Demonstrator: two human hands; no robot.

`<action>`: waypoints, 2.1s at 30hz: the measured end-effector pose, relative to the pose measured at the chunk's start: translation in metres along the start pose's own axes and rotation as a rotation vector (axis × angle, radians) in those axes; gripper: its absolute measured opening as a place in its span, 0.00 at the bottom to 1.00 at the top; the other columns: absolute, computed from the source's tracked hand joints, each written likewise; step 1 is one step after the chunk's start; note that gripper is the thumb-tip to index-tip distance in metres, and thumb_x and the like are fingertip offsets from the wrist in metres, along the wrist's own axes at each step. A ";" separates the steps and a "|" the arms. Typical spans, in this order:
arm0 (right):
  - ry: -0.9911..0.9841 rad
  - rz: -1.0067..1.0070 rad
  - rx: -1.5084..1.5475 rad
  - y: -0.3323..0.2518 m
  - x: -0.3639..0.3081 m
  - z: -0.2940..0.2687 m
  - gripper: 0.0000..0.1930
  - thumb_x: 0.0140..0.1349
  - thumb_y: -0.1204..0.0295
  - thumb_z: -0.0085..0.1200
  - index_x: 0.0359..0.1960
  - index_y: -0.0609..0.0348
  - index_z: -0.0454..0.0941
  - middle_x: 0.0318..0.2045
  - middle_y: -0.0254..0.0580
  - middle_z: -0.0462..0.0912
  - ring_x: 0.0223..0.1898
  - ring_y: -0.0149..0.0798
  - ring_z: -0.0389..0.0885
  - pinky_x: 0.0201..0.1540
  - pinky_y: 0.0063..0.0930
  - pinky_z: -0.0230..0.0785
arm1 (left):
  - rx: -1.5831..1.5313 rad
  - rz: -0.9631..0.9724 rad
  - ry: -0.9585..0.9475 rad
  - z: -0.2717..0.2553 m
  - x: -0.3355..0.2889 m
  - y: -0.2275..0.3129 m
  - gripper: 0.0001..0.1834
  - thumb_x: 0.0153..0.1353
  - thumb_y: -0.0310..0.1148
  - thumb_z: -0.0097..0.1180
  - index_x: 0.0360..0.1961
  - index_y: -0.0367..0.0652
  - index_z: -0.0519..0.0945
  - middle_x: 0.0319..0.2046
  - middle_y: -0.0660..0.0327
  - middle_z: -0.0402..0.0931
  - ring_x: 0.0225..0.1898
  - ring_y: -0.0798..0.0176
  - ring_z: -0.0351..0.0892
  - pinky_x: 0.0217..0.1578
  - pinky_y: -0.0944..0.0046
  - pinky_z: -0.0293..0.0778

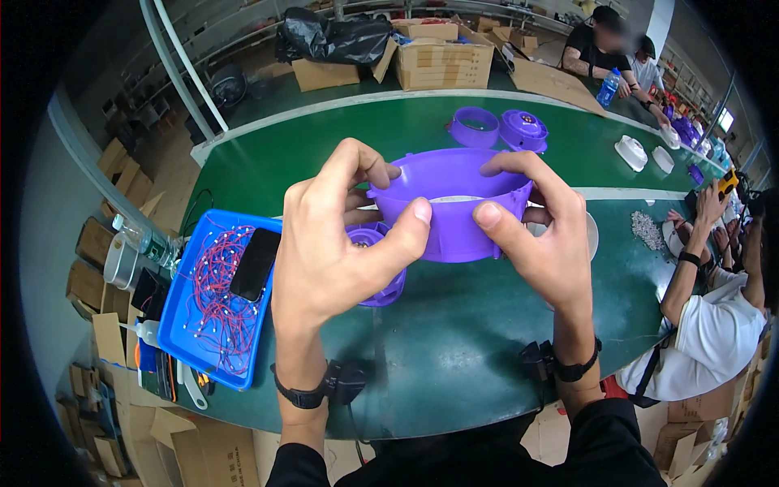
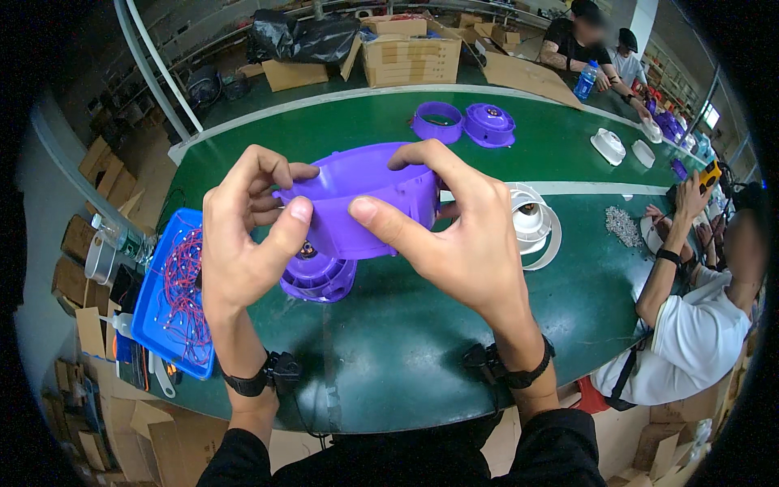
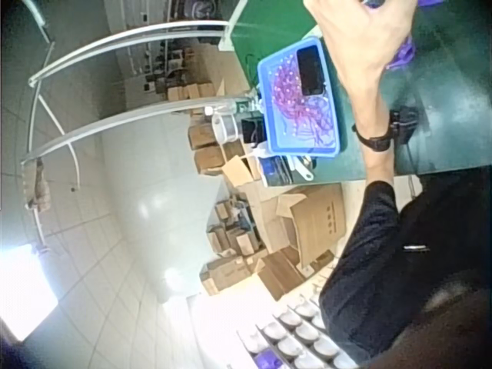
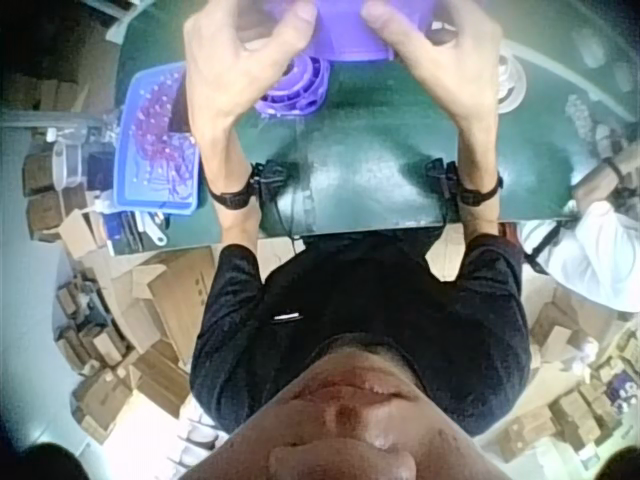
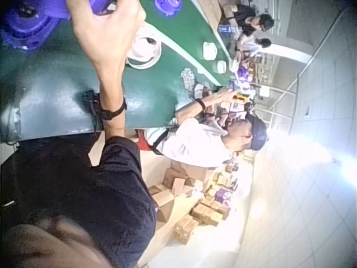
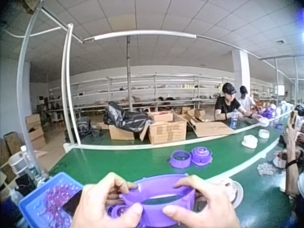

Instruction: The person assembles small electronic devices by fitting white and purple plastic casings over internal motor units. They handle the components one by one, snapping the halves together and occasionally inspecting the fit or rotating the parts. The process involves repetitive pick-and-place actions on a green workbench.

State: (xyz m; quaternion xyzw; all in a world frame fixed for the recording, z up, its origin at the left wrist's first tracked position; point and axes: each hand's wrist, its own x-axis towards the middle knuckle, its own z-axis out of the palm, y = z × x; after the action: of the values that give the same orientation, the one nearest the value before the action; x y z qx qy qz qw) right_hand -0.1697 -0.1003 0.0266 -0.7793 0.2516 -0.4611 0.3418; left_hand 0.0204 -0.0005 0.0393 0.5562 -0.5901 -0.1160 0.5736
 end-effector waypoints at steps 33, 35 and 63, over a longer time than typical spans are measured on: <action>-0.238 0.148 0.023 0.026 0.013 0.009 0.25 0.71 0.61 0.55 0.63 0.63 0.71 0.31 0.40 0.83 0.23 0.31 0.82 0.26 0.25 0.74 | 0.058 -0.200 -0.200 -0.038 0.000 0.000 0.31 0.63 0.36 0.66 0.63 0.31 0.71 0.37 0.52 0.85 0.31 0.66 0.87 0.32 0.69 0.81; -0.237 0.195 0.107 0.056 0.023 0.022 0.22 0.71 0.65 0.53 0.62 0.63 0.71 0.22 0.35 0.81 0.16 0.28 0.77 0.19 0.23 0.69 | 0.078 -0.148 -0.210 -0.042 -0.003 -0.008 0.34 0.65 0.38 0.64 0.68 0.34 0.68 0.46 0.45 0.84 0.34 0.62 0.88 0.31 0.67 0.81; -0.964 -0.272 -0.495 0.092 0.000 0.147 0.57 0.43 0.42 0.73 0.76 0.42 0.59 0.70 0.69 0.60 0.65 0.73 0.67 0.64 0.59 0.68 | 0.234 -0.237 -0.201 -0.108 -0.027 -0.012 0.30 0.62 0.31 0.63 0.65 0.38 0.73 0.43 0.49 0.85 0.38 0.66 0.85 0.39 0.68 0.78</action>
State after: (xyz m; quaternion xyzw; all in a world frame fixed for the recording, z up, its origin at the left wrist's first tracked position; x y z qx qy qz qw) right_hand -0.0459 -0.1150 -0.0935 -0.9844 0.0647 -0.0194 0.1625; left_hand 0.1061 0.0703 0.0488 0.6701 -0.5844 -0.1682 0.4256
